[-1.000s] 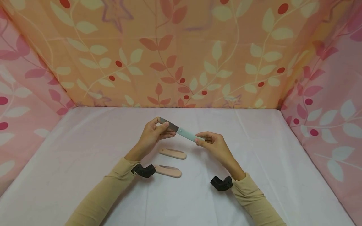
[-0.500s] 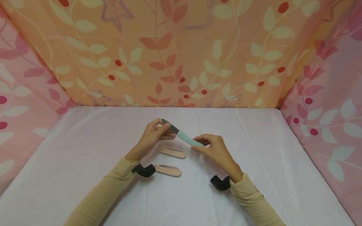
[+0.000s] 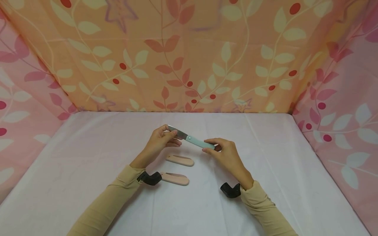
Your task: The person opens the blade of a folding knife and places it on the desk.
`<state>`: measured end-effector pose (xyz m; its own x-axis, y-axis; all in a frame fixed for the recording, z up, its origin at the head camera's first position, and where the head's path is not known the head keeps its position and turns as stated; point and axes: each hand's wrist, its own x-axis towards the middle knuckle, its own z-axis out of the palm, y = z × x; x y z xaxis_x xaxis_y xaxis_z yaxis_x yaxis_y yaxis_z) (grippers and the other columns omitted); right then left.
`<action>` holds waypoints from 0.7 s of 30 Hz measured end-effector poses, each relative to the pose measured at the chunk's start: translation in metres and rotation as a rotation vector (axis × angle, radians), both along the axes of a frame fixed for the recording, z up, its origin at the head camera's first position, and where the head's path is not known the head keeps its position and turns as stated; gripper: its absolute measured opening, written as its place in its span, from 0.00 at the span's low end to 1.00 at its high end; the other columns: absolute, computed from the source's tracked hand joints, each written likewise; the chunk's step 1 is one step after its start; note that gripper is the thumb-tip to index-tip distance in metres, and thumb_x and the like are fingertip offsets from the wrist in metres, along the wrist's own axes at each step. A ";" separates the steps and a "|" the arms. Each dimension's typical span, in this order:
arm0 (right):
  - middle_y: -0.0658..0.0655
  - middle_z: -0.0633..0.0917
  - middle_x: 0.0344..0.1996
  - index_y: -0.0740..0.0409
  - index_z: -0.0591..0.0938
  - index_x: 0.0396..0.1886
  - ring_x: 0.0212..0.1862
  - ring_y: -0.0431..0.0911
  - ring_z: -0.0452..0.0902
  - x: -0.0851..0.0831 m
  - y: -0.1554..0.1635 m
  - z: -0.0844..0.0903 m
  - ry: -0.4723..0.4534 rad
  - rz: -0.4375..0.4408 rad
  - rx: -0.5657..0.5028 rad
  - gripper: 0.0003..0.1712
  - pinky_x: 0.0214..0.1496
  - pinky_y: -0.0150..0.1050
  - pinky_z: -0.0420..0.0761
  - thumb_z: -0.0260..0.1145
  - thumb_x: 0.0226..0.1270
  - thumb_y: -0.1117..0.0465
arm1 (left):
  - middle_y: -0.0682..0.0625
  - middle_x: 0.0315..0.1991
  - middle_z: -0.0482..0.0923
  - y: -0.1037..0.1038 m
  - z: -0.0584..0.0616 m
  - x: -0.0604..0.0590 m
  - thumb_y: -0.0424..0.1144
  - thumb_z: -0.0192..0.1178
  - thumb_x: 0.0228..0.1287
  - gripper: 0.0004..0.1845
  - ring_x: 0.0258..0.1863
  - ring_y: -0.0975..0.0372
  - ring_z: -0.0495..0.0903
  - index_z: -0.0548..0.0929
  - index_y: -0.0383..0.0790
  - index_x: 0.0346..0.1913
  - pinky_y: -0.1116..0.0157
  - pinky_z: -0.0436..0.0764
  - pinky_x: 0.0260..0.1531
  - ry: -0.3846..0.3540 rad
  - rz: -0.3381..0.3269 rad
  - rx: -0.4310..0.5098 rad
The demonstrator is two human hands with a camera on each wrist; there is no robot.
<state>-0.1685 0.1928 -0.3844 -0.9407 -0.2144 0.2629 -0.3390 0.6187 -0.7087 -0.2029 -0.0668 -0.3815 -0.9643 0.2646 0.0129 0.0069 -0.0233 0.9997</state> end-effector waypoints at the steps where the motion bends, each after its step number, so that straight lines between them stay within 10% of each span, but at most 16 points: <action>1: 0.56 0.89 0.42 0.54 0.87 0.50 0.31 0.40 0.84 -0.001 0.001 -0.001 -0.011 -0.012 -0.009 0.20 0.34 0.30 0.76 0.77 0.57 0.58 | 0.30 0.45 0.85 0.000 0.000 0.000 0.36 0.55 0.75 0.07 0.30 0.63 0.87 0.73 0.34 0.44 0.61 0.87 0.41 -0.004 0.003 -0.006; 21: 0.64 0.88 0.40 0.61 0.84 0.54 0.37 0.52 0.87 -0.039 0.000 -0.008 -0.144 0.016 -0.130 0.21 0.37 0.27 0.76 0.72 0.63 0.58 | 0.38 0.38 0.86 -0.029 -0.009 -0.024 0.37 0.57 0.73 0.12 0.29 0.61 0.85 0.79 0.27 0.43 0.63 0.87 0.37 -0.072 0.058 -0.186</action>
